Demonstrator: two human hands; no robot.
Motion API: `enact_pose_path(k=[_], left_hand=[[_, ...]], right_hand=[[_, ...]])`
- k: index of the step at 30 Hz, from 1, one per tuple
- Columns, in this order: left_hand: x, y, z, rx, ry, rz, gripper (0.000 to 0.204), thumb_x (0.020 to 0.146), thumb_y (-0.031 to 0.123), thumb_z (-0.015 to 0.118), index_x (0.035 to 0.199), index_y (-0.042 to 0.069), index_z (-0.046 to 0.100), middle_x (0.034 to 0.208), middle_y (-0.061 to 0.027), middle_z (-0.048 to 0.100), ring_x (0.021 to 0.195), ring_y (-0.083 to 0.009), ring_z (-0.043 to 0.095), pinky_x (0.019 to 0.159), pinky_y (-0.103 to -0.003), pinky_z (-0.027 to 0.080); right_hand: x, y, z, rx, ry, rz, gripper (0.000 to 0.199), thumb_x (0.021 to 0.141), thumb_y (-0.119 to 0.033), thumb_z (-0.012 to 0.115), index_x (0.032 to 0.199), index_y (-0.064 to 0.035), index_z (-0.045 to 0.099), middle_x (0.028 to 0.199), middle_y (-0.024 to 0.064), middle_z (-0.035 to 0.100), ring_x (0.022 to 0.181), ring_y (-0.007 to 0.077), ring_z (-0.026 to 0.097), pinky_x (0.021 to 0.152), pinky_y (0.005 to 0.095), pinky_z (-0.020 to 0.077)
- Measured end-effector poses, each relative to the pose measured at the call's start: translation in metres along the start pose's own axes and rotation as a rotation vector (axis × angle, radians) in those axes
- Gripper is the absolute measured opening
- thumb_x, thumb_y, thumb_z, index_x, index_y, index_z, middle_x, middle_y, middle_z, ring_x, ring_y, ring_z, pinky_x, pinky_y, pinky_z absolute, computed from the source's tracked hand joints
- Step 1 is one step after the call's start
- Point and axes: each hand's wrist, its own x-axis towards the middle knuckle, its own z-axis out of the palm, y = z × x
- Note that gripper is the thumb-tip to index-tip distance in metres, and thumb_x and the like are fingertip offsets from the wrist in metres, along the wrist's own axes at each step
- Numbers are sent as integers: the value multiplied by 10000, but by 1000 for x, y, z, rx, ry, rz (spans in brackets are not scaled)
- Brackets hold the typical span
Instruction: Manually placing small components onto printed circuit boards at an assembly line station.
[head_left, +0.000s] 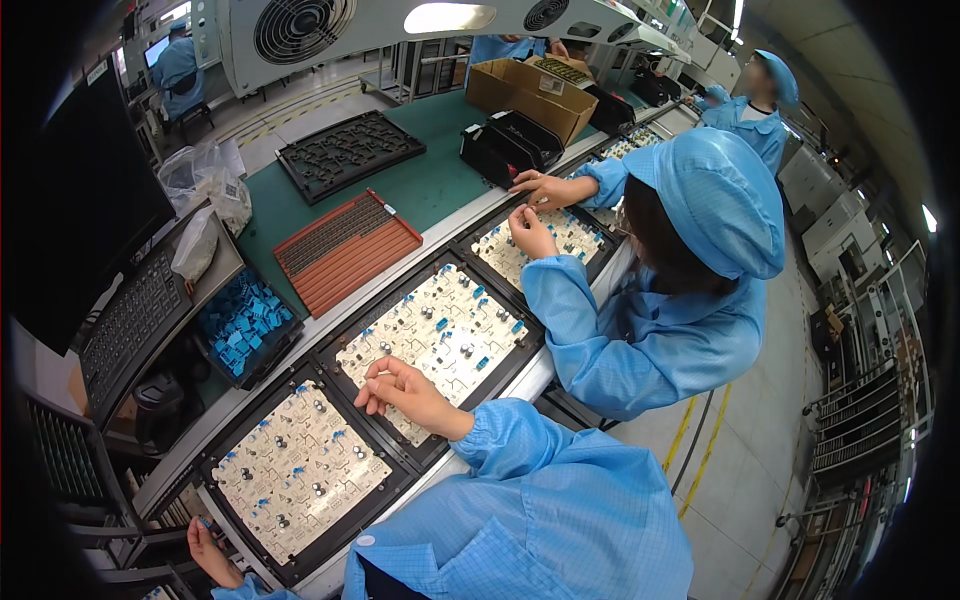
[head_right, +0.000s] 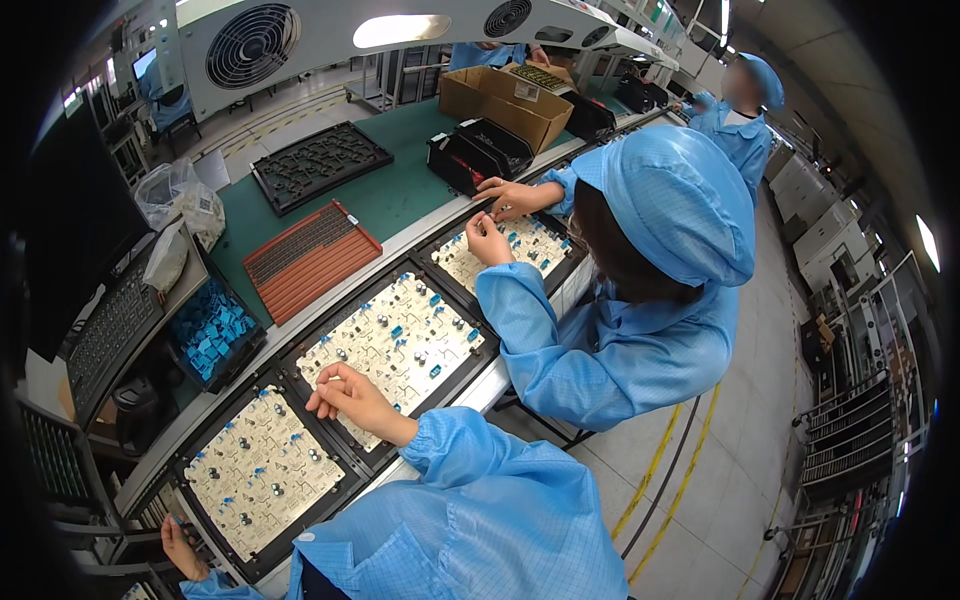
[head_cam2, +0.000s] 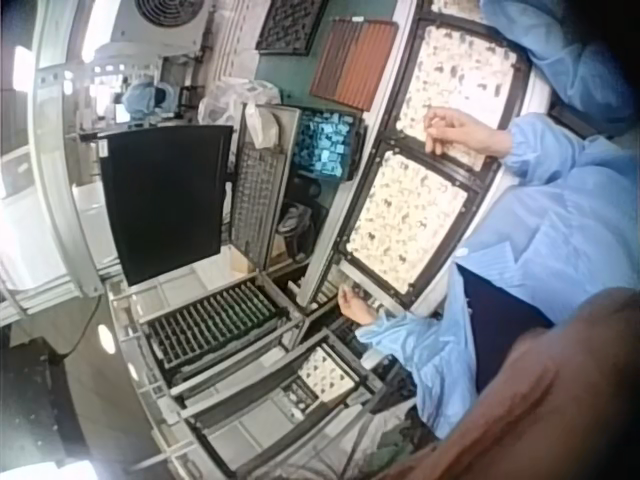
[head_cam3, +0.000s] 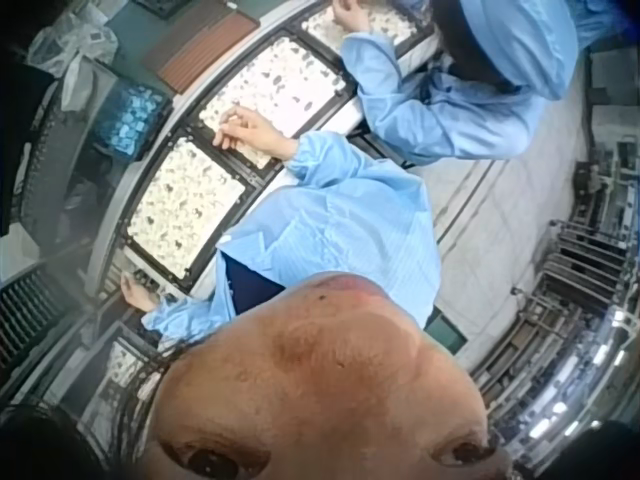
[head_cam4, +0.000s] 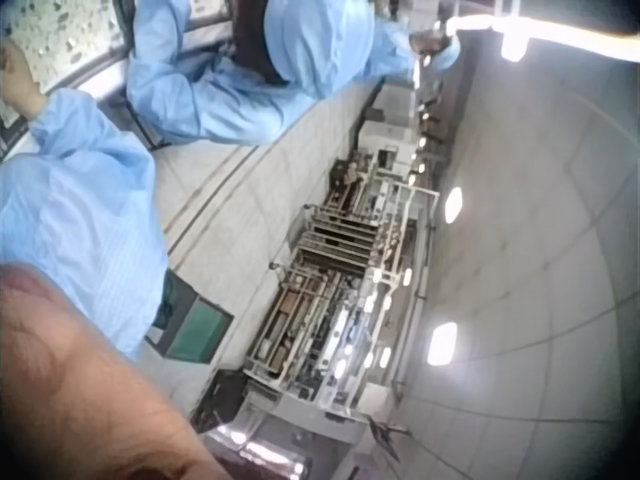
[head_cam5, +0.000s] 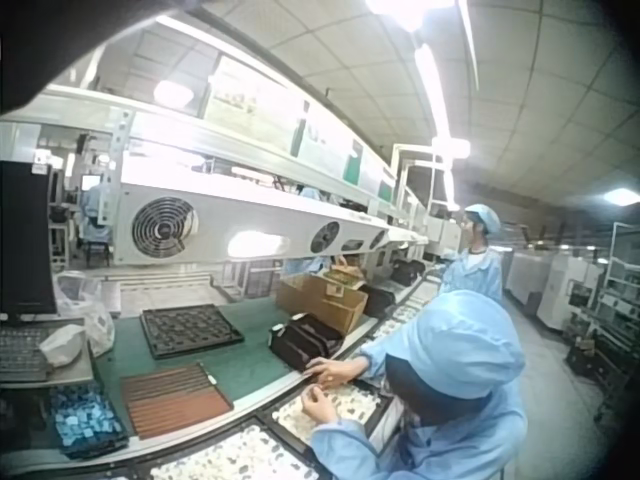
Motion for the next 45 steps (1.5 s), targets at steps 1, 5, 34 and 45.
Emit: enact_pose_path(k=[1, 5, 34, 45], left_hand=[[0, 0, 0, 11, -2, 2, 264, 943, 250, 578, 1126, 60, 575, 853, 22, 625, 624, -13, 449, 484, -147, 328], [4, -8, -4, -15, -9, 1, 261, 944, 251, 575, 1127, 65, 576, 852, 23, 624, 619, -12, 447, 484, -148, 325], [50, 45, 32, -290, -142, 94, 234, 944, 174, 565, 1103, 3, 587, 971, -63, 664, 691, -31, 458, 561, -160, 375], [48, 39, 35, -363, -285, 62, 248, 926, 181, 586, 1098, 3, 600, 974, -83, 673, 690, -25, 456, 562, -158, 371]], right_hand=[[0, 0, 0, -1, 6, 0, 135, 982, -160, 471, 1077, -66, 457, 915, 87, 658, 745, 85, 577, 661, 212, 454], [0, 1, -1, 3, 0, 2, 138, 982, -161, 472, 1079, -64, 457, 914, 88, 658, 743, 85, 577, 659, 213, 455], [23, 0, 84, -469, 111, 356, 186, 952, -157, 530, 1040, 5, 512, 942, 127, 667, 742, 134, 620, 674, 246, 499], [70, 29, 121, -715, 173, 528, 209, 926, -165, 555, 1029, 15, 567, 858, 116, 691, 608, 123, 636, 535, 212, 493]])
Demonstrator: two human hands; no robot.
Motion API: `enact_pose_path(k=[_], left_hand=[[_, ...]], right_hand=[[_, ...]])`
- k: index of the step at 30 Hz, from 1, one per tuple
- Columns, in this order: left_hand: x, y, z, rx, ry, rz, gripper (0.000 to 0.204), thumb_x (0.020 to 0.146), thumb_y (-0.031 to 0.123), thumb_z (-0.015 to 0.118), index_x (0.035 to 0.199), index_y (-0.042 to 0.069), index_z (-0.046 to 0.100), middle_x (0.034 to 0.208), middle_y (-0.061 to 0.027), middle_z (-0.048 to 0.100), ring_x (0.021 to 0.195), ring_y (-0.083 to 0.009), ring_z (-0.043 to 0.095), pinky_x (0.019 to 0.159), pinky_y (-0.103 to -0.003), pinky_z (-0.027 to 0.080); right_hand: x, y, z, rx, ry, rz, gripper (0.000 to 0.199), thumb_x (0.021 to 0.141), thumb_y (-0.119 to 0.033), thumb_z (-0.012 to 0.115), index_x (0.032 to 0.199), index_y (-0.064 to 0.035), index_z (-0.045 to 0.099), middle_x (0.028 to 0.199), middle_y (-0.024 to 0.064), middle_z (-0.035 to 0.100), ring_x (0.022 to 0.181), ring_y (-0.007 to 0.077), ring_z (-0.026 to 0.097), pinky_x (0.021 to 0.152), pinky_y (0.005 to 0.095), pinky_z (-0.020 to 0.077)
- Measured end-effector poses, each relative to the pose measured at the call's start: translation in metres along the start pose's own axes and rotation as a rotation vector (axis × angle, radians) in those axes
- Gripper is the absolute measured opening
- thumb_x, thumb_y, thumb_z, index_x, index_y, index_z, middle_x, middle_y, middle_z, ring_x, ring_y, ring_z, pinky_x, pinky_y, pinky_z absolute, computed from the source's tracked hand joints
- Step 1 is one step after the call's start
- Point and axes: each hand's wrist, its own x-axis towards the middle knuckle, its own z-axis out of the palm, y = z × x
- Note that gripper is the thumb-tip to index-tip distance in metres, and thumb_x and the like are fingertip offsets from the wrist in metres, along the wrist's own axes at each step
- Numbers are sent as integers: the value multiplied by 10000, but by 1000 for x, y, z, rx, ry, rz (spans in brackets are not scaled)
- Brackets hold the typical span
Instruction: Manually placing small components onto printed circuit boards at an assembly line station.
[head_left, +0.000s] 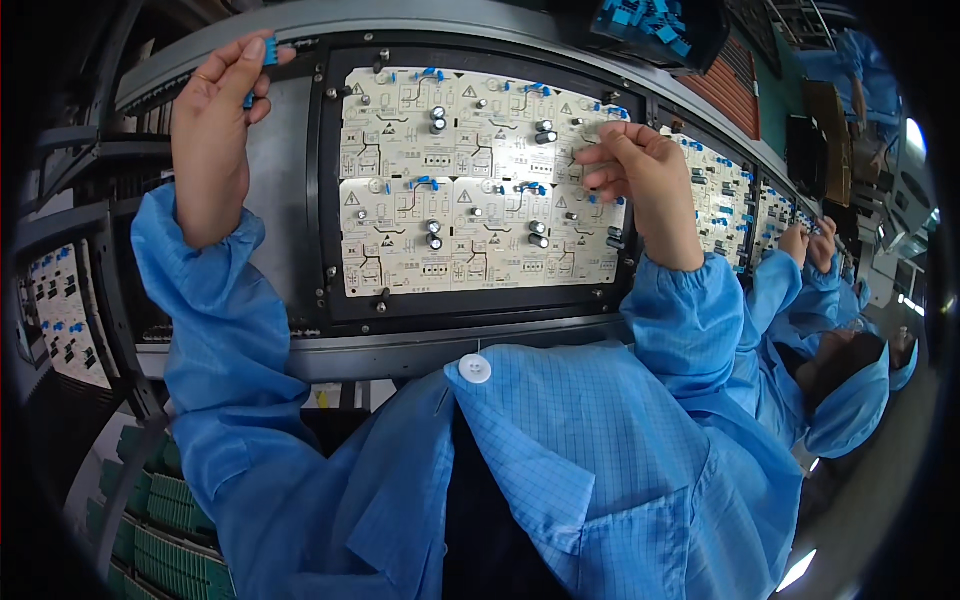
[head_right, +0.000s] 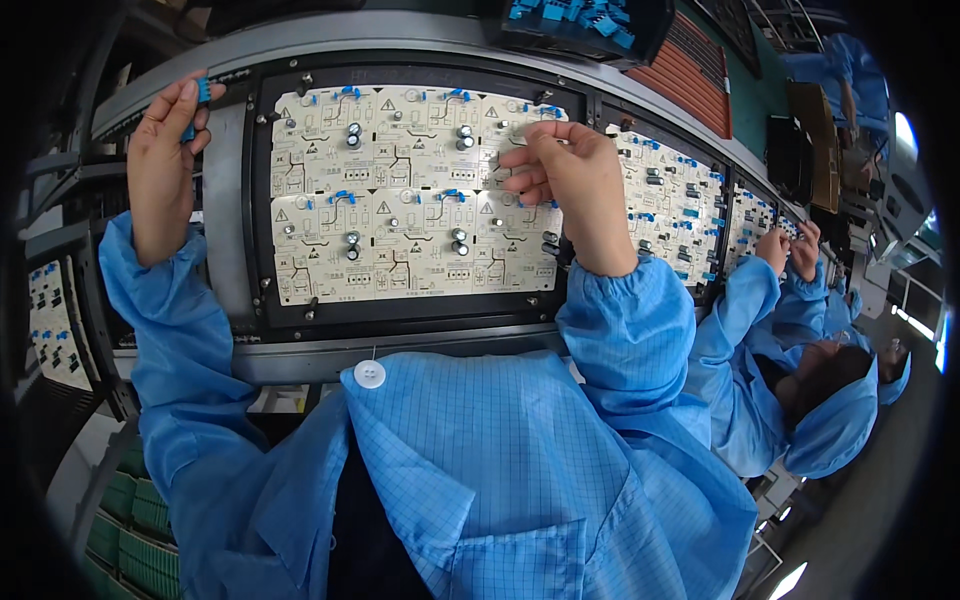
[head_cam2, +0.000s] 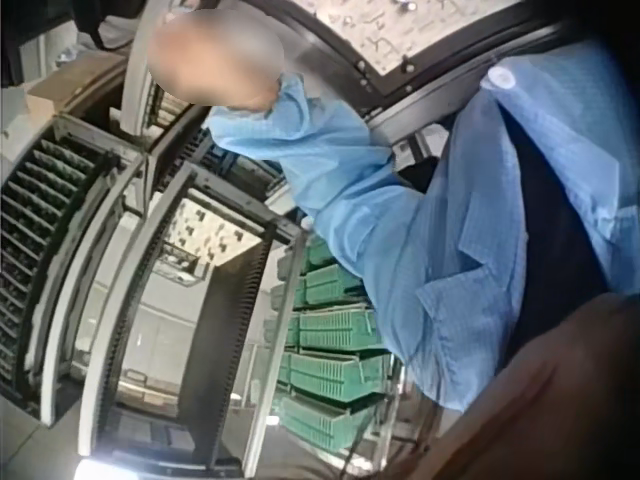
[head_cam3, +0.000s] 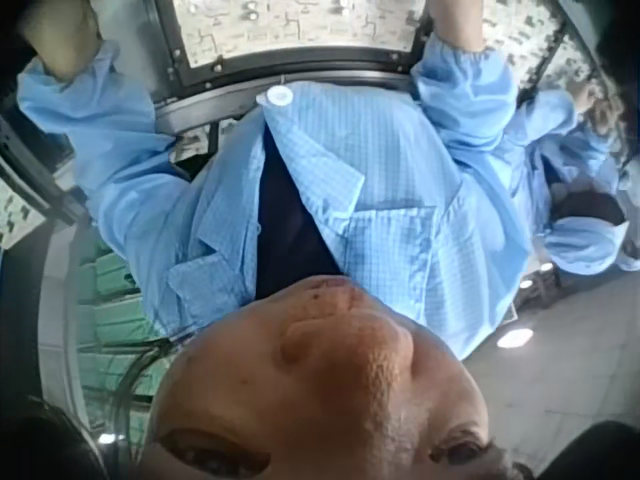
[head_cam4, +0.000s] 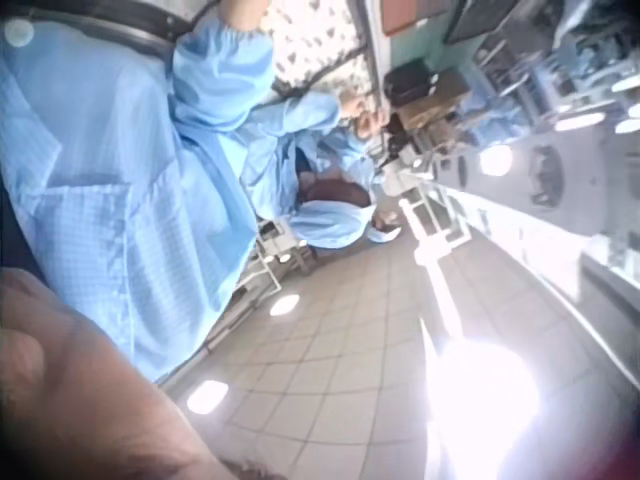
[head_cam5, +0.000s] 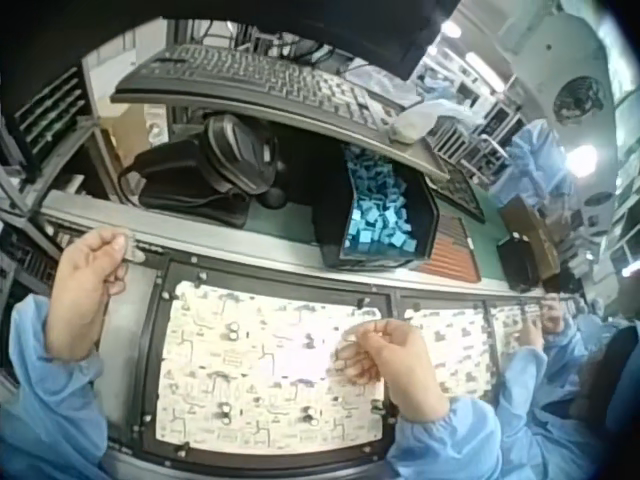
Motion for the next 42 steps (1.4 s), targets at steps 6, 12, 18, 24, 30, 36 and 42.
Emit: enact_pose_path(k=[6, 12, 18, 24, 30, 36, 42], left_hand=[[-5, 6, -5, 84, 26, -53, 276, 953, 194, 544, 1167, 23, 585, 1015, -47, 659, 731, -14, 475, 597, -139, 385], [-15, 30, 33, 94, 196, -60, 163, 891, 120, 588, 991, -9, 605, 817, -107, 656, 606, -131, 547, 532, -224, 430], [-17, 30, 36, 169, 215, -69, 170, 935, 135, 555, 1011, -14, 582, 813, -52, 639, 588, -28, 448, 491, -144, 338], [-15, 17, 11, 153, 114, -63, 204, 944, 128, 537, 1075, -24, 574, 900, -80, 651, 649, -36, 487, 544, -139, 389], [-76, 51, 73, 162, 83, -88, 213, 945, 138, 538, 1085, -17, 577, 912, -75, 653, 657, -31, 485, 548, -137, 387], [-89, 46, 62, 154, 94, -106, 221, 945, 147, 538, 1095, -11, 579, 923, -69, 655, 665, -27, 483, 553, -136, 384], [-90, 45, 64, 163, 69, -105, 230, 946, 157, 539, 1105, -4, 581, 935, -64, 657, 673, -22, 481, 558, -135, 381]], right_hand=[[3, -3, 6, -77, 78, 27, 214, 909, -192, 604, 992, 5, 626, 765, 81, 690, 549, 81, 596, 491, 181, 438], [8, -3, 8, -109, 132, 53, 202, 893, -178, 604, 955, 12, 628, 733, 92, 686, 540, 89, 584, 495, 189, 416], [8, -4, 9, -100, 159, 75, 174, 896, -189, 627, 942, -21, 640, 678, 24, 650, 515, 51, 539, 449, 161, 390], [11, -6, 10, -123, 145, 73, 167, 887, -187, 638, 916, -22, 642, 663, 18, 642, 507, 47, 533, 443, 167, 368], [13, -3, -1, -119, 162, 83, 183, 864, -170, 652, 919, 4, 643, 672, 53, 664, 518, 68, 560, 468, 176, 396], [11, -7, 14, -124, 191, 117, 154, 870, -170, 653, 910, -22, 650, 636, 8, 624, 496, 54, 529, 436, 183, 358], [13, -6, 7, -93, 182, 109, 153, 852, -155, 657, 844, -3, 650, 656, 54, 657, 502, 73, 552, 469, 181, 406]])
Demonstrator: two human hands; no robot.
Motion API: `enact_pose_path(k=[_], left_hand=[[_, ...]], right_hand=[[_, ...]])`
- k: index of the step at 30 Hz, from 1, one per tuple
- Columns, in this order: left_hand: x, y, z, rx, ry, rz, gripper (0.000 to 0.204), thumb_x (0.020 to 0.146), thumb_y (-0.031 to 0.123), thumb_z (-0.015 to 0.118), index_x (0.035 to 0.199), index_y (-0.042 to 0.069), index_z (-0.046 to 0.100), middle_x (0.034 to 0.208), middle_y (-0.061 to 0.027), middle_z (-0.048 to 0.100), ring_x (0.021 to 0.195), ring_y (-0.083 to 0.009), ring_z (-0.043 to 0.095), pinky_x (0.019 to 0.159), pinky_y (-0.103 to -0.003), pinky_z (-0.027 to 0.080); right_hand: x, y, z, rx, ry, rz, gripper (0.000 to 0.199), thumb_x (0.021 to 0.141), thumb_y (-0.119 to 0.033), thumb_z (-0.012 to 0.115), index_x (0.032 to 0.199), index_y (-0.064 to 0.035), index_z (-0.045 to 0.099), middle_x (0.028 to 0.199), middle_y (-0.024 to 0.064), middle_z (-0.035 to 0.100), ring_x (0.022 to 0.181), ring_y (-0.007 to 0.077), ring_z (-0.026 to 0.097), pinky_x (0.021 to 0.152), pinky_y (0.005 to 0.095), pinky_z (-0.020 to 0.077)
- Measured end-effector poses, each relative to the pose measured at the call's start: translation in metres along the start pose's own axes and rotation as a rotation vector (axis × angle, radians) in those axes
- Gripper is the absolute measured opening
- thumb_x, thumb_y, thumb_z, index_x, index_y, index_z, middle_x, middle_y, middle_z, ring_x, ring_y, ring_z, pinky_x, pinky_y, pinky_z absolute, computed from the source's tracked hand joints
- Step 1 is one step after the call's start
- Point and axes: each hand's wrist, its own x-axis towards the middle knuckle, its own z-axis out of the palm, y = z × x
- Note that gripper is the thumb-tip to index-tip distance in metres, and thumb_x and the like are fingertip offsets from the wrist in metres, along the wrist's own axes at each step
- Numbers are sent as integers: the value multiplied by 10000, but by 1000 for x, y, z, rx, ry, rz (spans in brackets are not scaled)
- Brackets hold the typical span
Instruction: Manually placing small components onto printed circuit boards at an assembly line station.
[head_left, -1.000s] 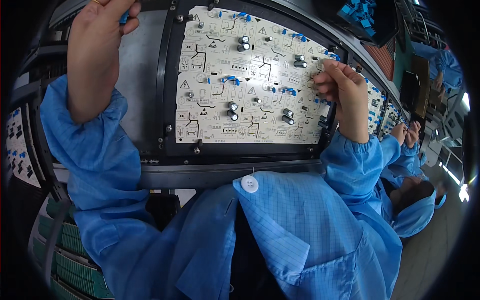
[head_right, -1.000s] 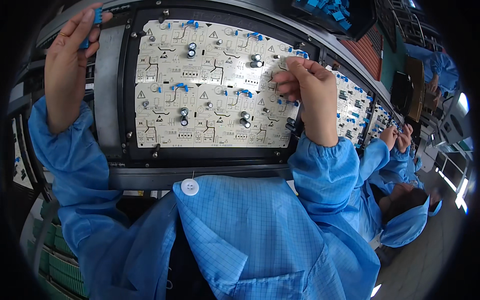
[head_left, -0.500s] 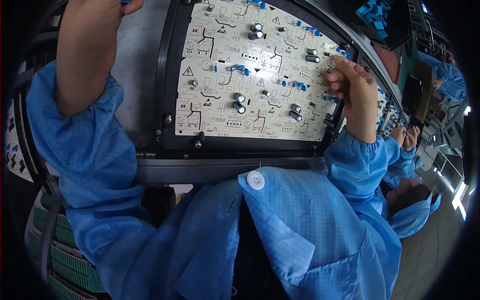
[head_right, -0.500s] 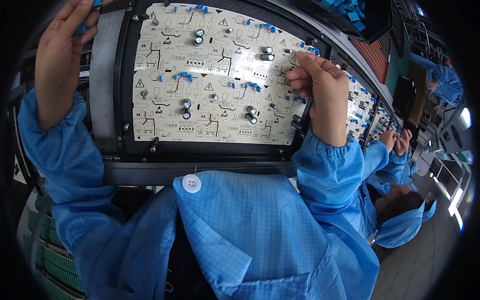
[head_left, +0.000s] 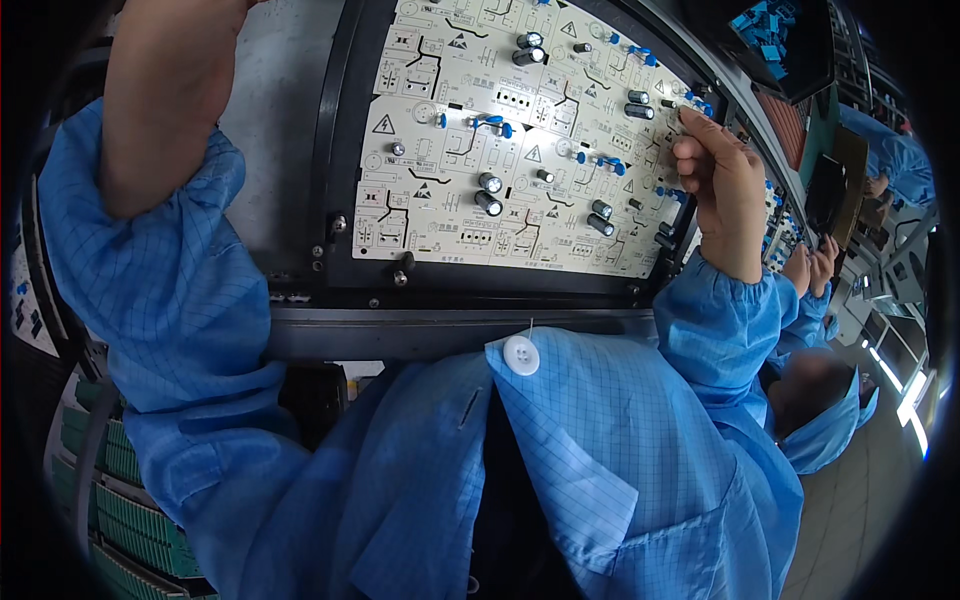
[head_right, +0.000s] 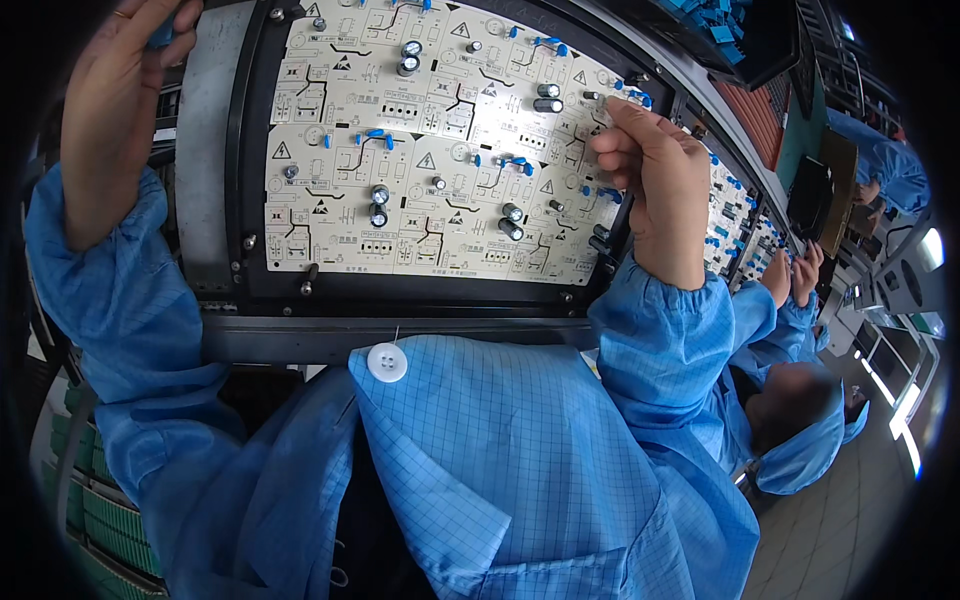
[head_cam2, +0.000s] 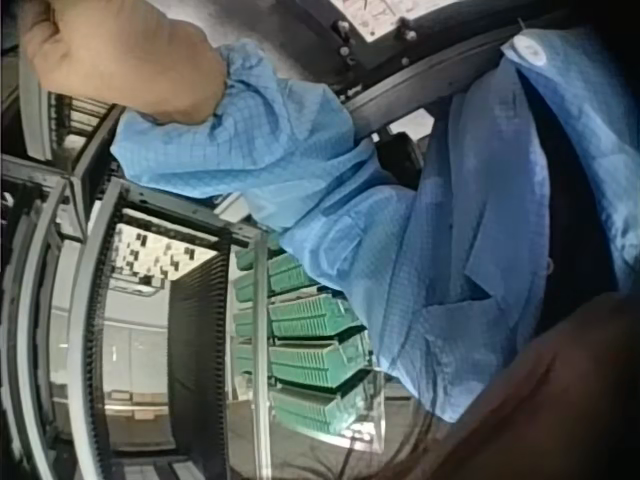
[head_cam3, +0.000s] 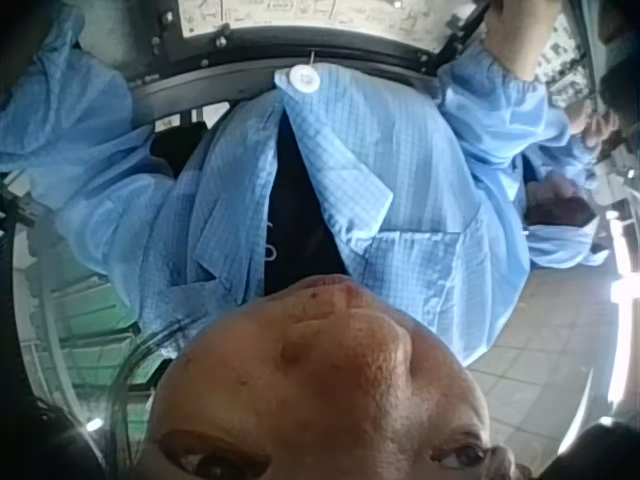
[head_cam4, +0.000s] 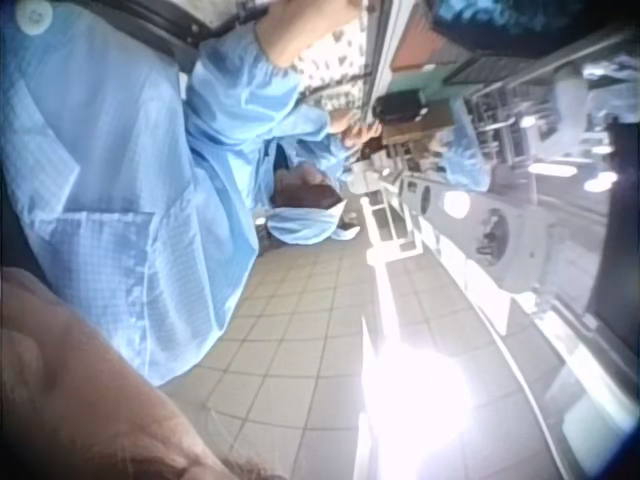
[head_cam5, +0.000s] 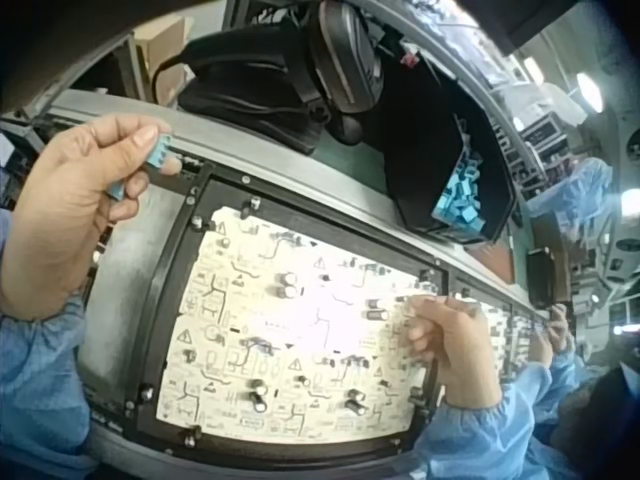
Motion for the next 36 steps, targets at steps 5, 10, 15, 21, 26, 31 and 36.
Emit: enact_pose_path(k=[5, 10, 15, 21, 26, 31, 36], left_hand=[[0, -2, 1, 1, -22, -2, 237, 947, 165, 539, 1113, 2, 583, 945, -60, 659, 679, -18, 479, 562, -133, 379], [-4, -4, -2, 4, -29, -5, 244, 948, 173, 540, 1122, 7, 585, 955, -55, 660, 686, -14, 478, 565, -132, 377], [2, -27, -59, 12, -55, 5, 251, 949, 181, 540, 1130, 13, 587, 965, -51, 662, 693, -10, 476, 569, -131, 374], [0, -28, -66, 24, -69, 1, 260, 950, 190, 541, 1140, 19, 590, 977, -46, 664, 701, -5, 474, 574, -130, 372], [13, -35, -71, 22, -111, 11, 268, 950, 198, 542, 1149, 25, 591, 987, -41, 666, 707, -1, 472, 578, -128, 369], [93, -60, -70, 15, -142, 52, 275, 951, 206, 542, 1157, 30, 593, 996, -37, 667, 714, 3, 471, 582, -127, 367], [95, -43, -58, 14, -159, 117, 283, 952, 214, 543, 1165, 36, 595, 1006, -32, 669, 721, 7, 469, 586, -126, 365]], right_hand=[[2, 1, 1, -17, 29, 0, 148, 856, -162, 661, 852, -14, 651, 642, 34, 643, 498, 67, 546, 454, 181, 388], [0, 1, 7, -18, 19, -19, 156, 860, -174, 666, 885, -20, 655, 636, 16, 634, 501, 58, 544, 443, 182, 378], [-4, 4, 7, 3, 40, -43, 157, 842, -167, 660, 831, -11, 659, 673, 64, 668, 512, 94, 561, 496, 204, 417], [-4, 3, 9, -34, 49, -53, 179, 836, -186, 657, 843, -7, 661, 678, 65, 671, 535, 95, 570, 519, 213, 422], [-4, 3, 9, -56, 62, -71, 197, 845, -197, 642, 849, -1, 654, 685, 69, 672, 543, 95, 567, 526, 212, 425], [-14, 7, 18, -81, 47, -174, 271, 891, -251, 600, 926, 16, 625, 699, 58, 656, 569, 92, 551, 545, 214, 432], [-16, 9, 22, -103, 83, -175, 274, 891, -238, 596, 952, 29, 601, 692, 70, 654, 563, 91, 552, 537, 217, 443]])
